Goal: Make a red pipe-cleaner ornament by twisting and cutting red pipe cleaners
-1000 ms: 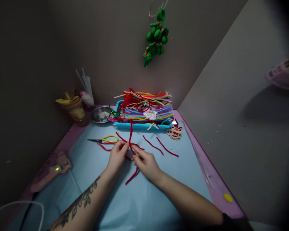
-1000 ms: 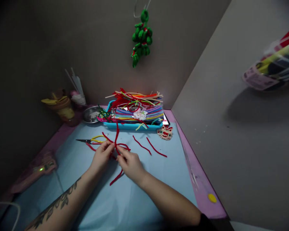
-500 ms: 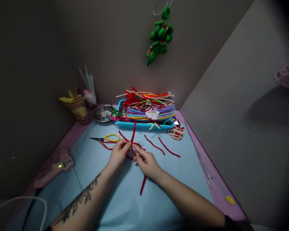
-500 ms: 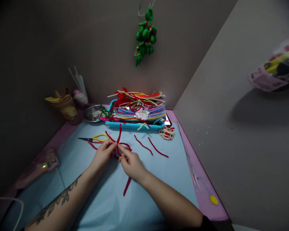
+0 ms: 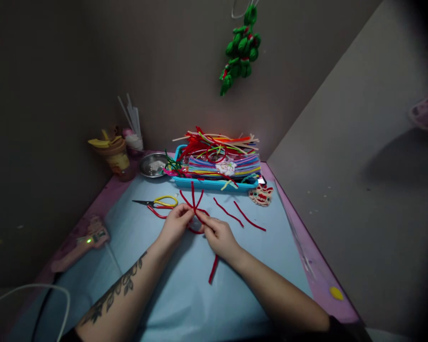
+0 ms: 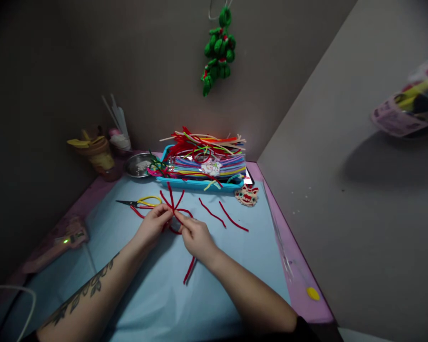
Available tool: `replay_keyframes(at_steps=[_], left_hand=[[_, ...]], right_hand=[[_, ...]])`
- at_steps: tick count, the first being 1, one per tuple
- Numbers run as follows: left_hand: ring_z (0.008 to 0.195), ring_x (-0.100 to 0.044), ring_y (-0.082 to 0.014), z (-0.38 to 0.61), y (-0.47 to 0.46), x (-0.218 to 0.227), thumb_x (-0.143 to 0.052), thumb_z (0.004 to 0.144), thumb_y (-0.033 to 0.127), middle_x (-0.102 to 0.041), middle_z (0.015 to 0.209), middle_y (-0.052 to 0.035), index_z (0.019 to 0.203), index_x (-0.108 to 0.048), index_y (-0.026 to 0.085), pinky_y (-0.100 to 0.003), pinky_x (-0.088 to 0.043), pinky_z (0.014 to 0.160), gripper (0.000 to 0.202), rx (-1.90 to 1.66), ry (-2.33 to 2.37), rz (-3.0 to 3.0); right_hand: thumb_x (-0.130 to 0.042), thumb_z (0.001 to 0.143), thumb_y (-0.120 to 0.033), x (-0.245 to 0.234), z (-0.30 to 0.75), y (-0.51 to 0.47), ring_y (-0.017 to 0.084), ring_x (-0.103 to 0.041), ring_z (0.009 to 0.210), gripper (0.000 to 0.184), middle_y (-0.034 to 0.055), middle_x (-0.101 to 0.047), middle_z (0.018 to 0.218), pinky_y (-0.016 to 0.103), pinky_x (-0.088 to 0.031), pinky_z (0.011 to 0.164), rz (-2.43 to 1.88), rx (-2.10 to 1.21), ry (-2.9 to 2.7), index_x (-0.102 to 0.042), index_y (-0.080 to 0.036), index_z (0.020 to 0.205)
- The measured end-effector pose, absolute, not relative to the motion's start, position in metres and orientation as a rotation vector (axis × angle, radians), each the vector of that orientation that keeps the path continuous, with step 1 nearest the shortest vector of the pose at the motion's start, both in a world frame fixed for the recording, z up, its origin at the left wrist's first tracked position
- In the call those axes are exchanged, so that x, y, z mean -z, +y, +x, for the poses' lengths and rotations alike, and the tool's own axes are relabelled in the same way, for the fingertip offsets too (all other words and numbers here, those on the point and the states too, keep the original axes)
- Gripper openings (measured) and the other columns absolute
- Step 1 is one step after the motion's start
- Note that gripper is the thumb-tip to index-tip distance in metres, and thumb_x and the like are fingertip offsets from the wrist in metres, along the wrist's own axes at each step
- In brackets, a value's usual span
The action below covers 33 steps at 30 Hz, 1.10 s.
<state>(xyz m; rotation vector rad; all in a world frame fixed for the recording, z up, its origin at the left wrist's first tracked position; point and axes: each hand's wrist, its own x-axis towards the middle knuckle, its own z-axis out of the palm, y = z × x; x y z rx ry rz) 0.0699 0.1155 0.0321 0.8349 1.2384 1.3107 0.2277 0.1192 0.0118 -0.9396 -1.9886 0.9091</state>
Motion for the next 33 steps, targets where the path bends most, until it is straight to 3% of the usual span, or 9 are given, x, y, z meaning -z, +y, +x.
replay_keyframes(at_steps=[11,19,26,33], left_hand=[[0.048,-0.042,-0.0091,0.071,0.116,-0.03,-0.07,0.067,0.036,-0.05,0.052,0.0053,0.064,-0.054,0.017,-0.022,-0.031,0.049,0.025,-1.321,1.241,0.862],[0.049,-0.045,-0.0093,0.069,0.118,-0.022,-0.072,0.067,0.04,-0.054,0.053,0.0043,0.066,-0.055,0.017,-0.022,-0.034,0.051,0.029,-1.3,1.228,0.898],[0.049,-0.051,-0.0105,0.068,0.118,-0.025,-0.078,0.059,0.047,-0.059,0.053,0.0023,0.065,-0.057,0.016,-0.022,-0.037,0.053,0.038,-1.247,1.189,0.82],[0.051,-0.054,-0.0111,0.062,0.117,-0.028,-0.084,0.057,0.041,-0.063,0.057,-0.0024,0.063,-0.061,0.014,-0.024,-0.038,0.052,0.035,-1.115,1.038,0.694]], right_hand=[[-0.043,0.08,-0.01,-0.012,0.224,0.119,0.016,-0.064,0.074,0.053,0.0025,-0.072,0.086,0.029,-0.053,0.074,-1.029,-0.889,-1.945,-0.061,-0.026,0.127],[-0.042,0.078,-0.011,-0.012,0.224,0.122,0.01,-0.054,0.052,0.054,-0.0014,-0.068,0.068,0.024,-0.051,0.055,-1.099,-1.151,-1.845,-0.06,-0.022,0.128],[-0.043,0.078,-0.007,-0.012,0.227,0.124,0.018,-0.067,0.083,0.055,0.0041,-0.073,0.101,0.033,-0.055,0.08,-1.007,-0.89,-2.036,-0.06,-0.025,0.127],[-0.046,0.081,-0.011,-0.026,0.231,0.116,0.023,-0.066,0.093,0.052,0.0108,-0.07,0.107,0.034,-0.053,0.083,-1.087,-0.558,-2.333,-0.057,-0.02,0.132]])
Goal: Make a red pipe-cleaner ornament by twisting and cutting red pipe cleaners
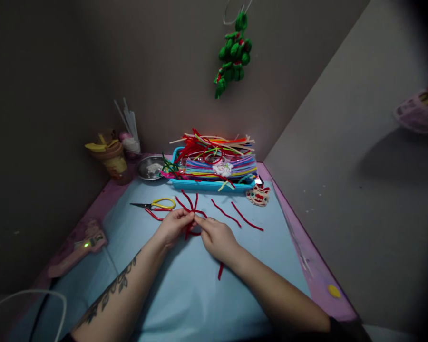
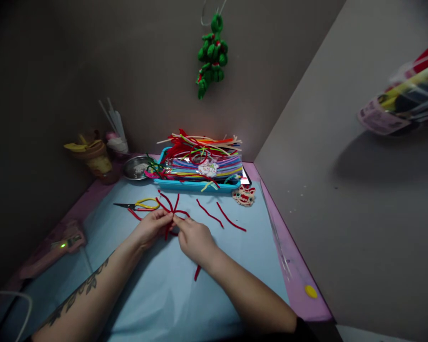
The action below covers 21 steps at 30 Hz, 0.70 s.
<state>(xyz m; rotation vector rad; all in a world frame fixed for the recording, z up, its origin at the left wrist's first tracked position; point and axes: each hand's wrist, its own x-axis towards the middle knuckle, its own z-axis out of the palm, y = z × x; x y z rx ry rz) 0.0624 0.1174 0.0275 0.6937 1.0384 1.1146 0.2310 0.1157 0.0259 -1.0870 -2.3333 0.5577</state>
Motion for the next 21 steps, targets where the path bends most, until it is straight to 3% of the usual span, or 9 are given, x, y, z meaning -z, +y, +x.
replay_keyframes(at_steps=[3,7,10,14,17,21], left_hand=[[0.05,-0.053,-0.0104,0.061,0.118,-0.028,-0.084,0.058,0.036,-0.063,0.056,-0.0021,0.06,-0.06,0.014,-0.023,-0.038,0.051,0.033,-1.093,1.017,0.669],[0.05,-0.053,-0.0098,0.064,0.12,-0.025,-0.084,0.057,0.034,-0.063,0.056,-0.0025,0.061,-0.06,0.014,-0.022,-0.039,0.052,0.031,-1.101,1.055,0.627],[0.049,-0.052,-0.0098,0.067,0.12,-0.025,-0.082,0.058,0.034,-0.061,0.052,-0.0009,0.059,-0.057,0.015,-0.022,-0.038,0.052,0.031,-1.136,1.09,0.624],[0.044,-0.049,-0.0093,0.069,0.119,-0.028,-0.078,0.061,0.035,-0.059,0.048,-0.0002,0.056,-0.053,0.016,-0.022,-0.034,0.049,0.032,-1.155,1.131,0.681],[0.044,-0.048,-0.0093,0.069,0.118,-0.029,-0.077,0.06,0.036,-0.058,0.047,0.0001,0.055,-0.052,0.016,-0.023,-0.034,0.049,0.032,-1.149,1.15,0.719],[0.044,-0.046,-0.0087,0.071,0.117,-0.031,-0.075,0.061,0.038,-0.057,0.046,0.0015,0.055,-0.052,0.016,-0.022,-0.033,0.049,0.032,-1.135,1.185,0.795]], right_hand=[[-0.048,0.083,-0.015,-0.034,0.232,0.111,0.025,-0.065,0.093,0.05,0.0137,-0.068,0.108,0.033,-0.053,0.079,-1.149,-0.44,-2.407,-0.056,-0.018,0.132],[-0.048,0.086,-0.018,-0.039,0.237,0.114,0.02,-0.064,0.085,0.043,0.0083,-0.067,0.096,0.028,-0.052,0.075,-1.124,-0.51,-2.338,-0.06,-0.024,0.128],[-0.049,0.088,-0.021,-0.039,0.244,0.123,0.018,-0.062,0.086,0.033,0.0071,-0.063,0.092,0.029,-0.05,0.08,-1.12,-0.581,-2.141,-0.067,-0.024,0.116],[-0.061,0.083,-0.026,-0.034,0.249,0.134,0.02,-0.061,0.092,0.03,0.0075,-0.063,0.1,0.033,-0.05,0.082,-1.146,-0.773,-1.953,-0.068,-0.021,0.111],[-0.065,0.078,-0.022,-0.028,0.247,0.136,0.017,-0.062,0.079,0.03,0.0029,-0.067,0.087,0.031,-0.051,0.075,-1.17,-1.032,-1.879,-0.067,-0.02,0.108],[-0.064,0.078,-0.022,-0.027,0.244,0.135,0.018,-0.06,0.083,0.013,0.0032,-0.064,0.086,0.03,-0.048,0.075,-1.167,-0.916,-1.801,-0.069,-0.019,0.09]])
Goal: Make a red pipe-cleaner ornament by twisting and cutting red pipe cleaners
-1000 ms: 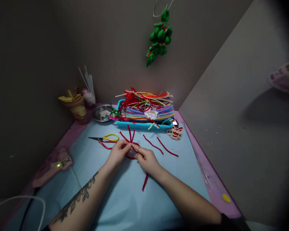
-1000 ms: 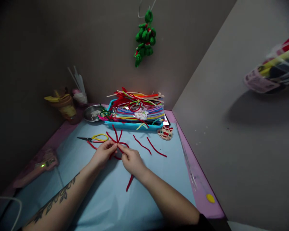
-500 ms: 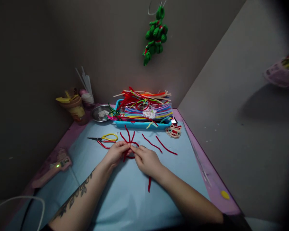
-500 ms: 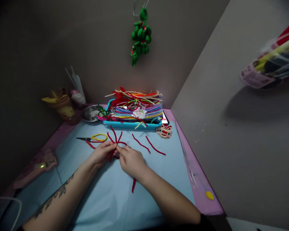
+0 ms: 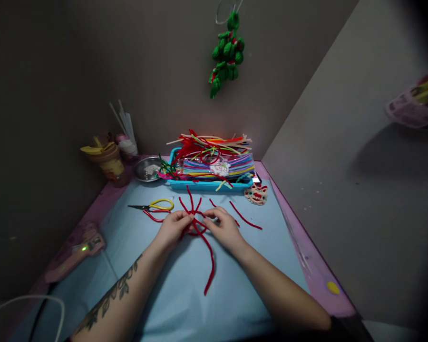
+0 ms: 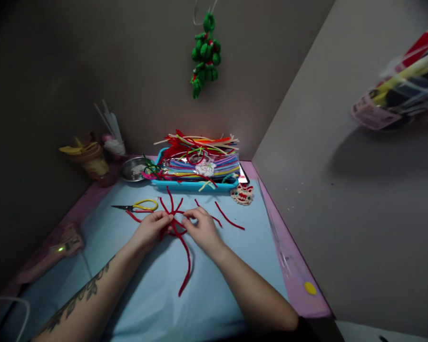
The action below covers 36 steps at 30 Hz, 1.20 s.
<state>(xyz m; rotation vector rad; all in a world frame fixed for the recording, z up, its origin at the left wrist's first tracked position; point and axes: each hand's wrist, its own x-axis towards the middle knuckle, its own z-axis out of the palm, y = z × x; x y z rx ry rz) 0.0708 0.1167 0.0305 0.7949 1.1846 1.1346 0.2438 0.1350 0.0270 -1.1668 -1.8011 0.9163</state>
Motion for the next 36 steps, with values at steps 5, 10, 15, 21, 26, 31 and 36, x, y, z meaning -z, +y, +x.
replay_keyframes(at_steps=[5,10,15,21,26,31,36], left_hand=[[0.044,-0.042,-0.0086,0.075,0.111,-0.036,-0.07,0.064,0.037,-0.055,0.046,0.0014,0.054,-0.052,0.017,-0.022,-0.029,0.048,0.029,-1.053,1.264,0.96],[0.043,-0.038,-0.0087,0.081,0.105,-0.038,-0.069,0.063,0.035,-0.049,0.043,0.0032,0.053,-0.052,0.017,-0.023,-0.025,0.046,0.027,-0.844,1.216,1.151],[0.043,-0.036,-0.0082,0.085,0.102,-0.033,-0.068,0.065,0.034,-0.048,0.044,0.0036,0.053,-0.05,0.018,-0.023,-0.025,0.046,0.027,-0.74,1.149,1.224],[0.045,-0.033,-0.007,0.083,0.1,-0.036,-0.071,0.064,0.035,-0.045,0.047,0.0048,0.056,-0.051,0.017,-0.022,-0.023,0.047,0.028,-0.681,1.005,1.18],[0.047,-0.034,-0.0071,0.082,0.099,-0.042,-0.072,0.064,0.034,-0.046,0.049,0.0043,0.056,-0.052,0.016,-0.022,-0.025,0.048,0.028,-0.689,0.937,1.133],[0.043,-0.033,-0.0069,0.084,0.102,-0.041,-0.074,0.063,0.035,-0.045,0.045,0.0048,0.052,-0.053,0.017,-0.022,-0.023,0.046,0.03,-0.81,1.074,1.102],[0.047,-0.045,-0.0092,0.079,0.112,-0.033,-0.075,0.064,0.04,-0.054,0.05,0.0022,0.057,-0.054,0.017,-0.021,-0.031,0.048,0.032,-1.288,1.216,0.793]], right_hand=[[-0.061,0.081,-0.024,-0.033,0.247,0.138,0.017,-0.057,0.082,0.008,0.0032,-0.061,0.085,0.03,-0.046,0.077,-1.109,-0.797,-1.687,-0.067,-0.02,0.085],[-0.059,0.084,-0.036,-0.038,0.256,0.148,0.018,-0.057,0.083,0.025,0.005,-0.062,0.094,0.03,-0.046,0.076,-1.079,-0.953,-1.543,-0.067,-0.02,0.103],[-0.064,0.081,-0.037,-0.041,0.261,0.155,0.018,-0.056,0.08,0.019,0.0026,-0.061,0.081,0.031,-0.042,0.078,-0.994,-1.049,-1.476,-0.07,-0.02,0.078],[-0.074,0.067,-0.033,-0.036,0.262,0.162,0.015,-0.049,0.068,0.022,-0.0009,-0.052,0.066,0.031,-0.038,0.072,-0.985,-1.198,-1.379,-0.063,-0.019,0.053],[-0.077,0.061,-0.038,-0.031,0.262,0.166,0.015,-0.048,0.066,0.023,-0.0007,-0.054,0.063,0.03,-0.037,0.069,-1.027,-1.389,-1.236,-0.065,-0.019,0.055],[-0.077,0.062,-0.049,-0.033,0.265,0.167,0.015,-0.054,0.072,0.036,0.003,-0.065,0.087,0.026,-0.036,0.06,-1.002,-1.663,-1.005,-0.07,-0.021,0.083],[-0.072,0.066,-0.06,-0.031,0.253,0.155,0.016,-0.06,0.085,0.051,0.0045,-0.063,0.104,0.025,-0.041,0.064,-1.027,-1.628,-0.794,-0.063,-0.025,0.101]])
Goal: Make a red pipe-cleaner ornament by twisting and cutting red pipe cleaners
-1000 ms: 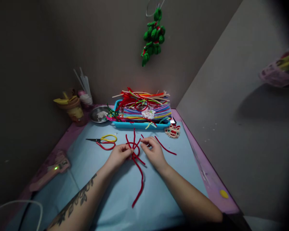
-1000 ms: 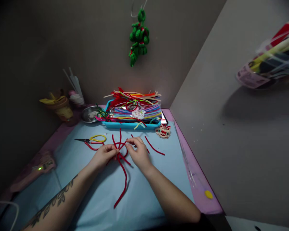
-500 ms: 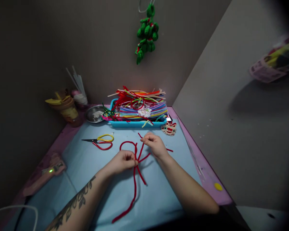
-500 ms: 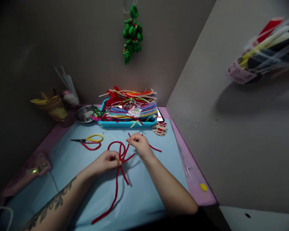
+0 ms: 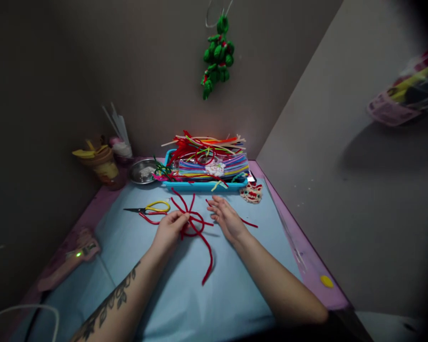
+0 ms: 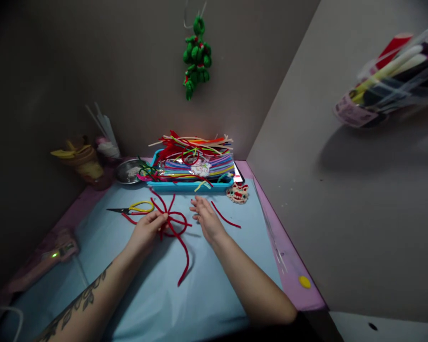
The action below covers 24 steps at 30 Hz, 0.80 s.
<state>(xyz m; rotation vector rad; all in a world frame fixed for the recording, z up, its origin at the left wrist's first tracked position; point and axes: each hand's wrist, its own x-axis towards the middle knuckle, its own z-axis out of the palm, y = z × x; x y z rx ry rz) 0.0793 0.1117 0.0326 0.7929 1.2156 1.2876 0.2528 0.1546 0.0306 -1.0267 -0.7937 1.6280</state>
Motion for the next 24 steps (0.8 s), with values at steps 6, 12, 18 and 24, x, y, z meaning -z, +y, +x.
replay_keyframes(at_steps=[6,12,18,24], left_hand=[[0.049,-0.048,-0.0087,0.071,0.117,-0.032,-0.078,0.06,0.042,-0.055,0.053,0.0041,0.063,-0.054,0.017,-0.021,-0.037,0.052,0.035,-1.52,1.211,0.597],[0.049,-0.04,-0.0072,0.066,0.117,-0.037,-0.075,0.065,0.04,-0.048,0.052,0.0071,0.062,-0.052,0.017,-0.021,-0.033,0.051,0.033,-1.561,1.229,0.614],[0.051,-0.037,-0.0079,0.062,0.116,-0.036,-0.071,0.07,0.036,-0.044,0.053,0.0065,0.059,-0.049,0.017,-0.022,-0.03,0.051,0.031,-1.556,1.293,0.717],[0.05,-0.032,-0.0081,0.064,0.108,-0.04,-0.068,0.075,0.037,-0.039,0.051,0.0073,0.057,-0.048,0.018,-0.022,-0.027,0.051,0.033,-1.545,1.339,0.83]], right_hand=[[-0.07,0.068,-0.062,-0.027,0.23,0.124,0.014,-0.06,0.059,0.053,0.002,-0.066,0.068,0.024,-0.04,0.055,-1.034,-1.992,-1.024,-0.061,-0.017,0.096],[-0.068,0.07,-0.056,-0.028,0.227,0.117,0.007,-0.045,0.04,0.043,-0.0041,-0.055,0.046,0.02,-0.032,0.043,-1.03,-2.012,-1.189,-0.065,-0.014,0.076],[-0.06,0.078,-0.045,-0.02,0.225,0.117,0.006,-0.041,0.036,0.029,-0.006,-0.053,0.046,0.018,-0.029,0.039,-1.187,-1.791,-1.447,-0.061,-0.017,0.073],[-0.051,0.083,-0.037,-0.013,0.216,0.118,0.006,-0.043,0.035,0.023,-0.0058,-0.054,0.048,0.018,-0.028,0.036,-1.324,-1.624,-1.604,-0.058,-0.017,0.074]])
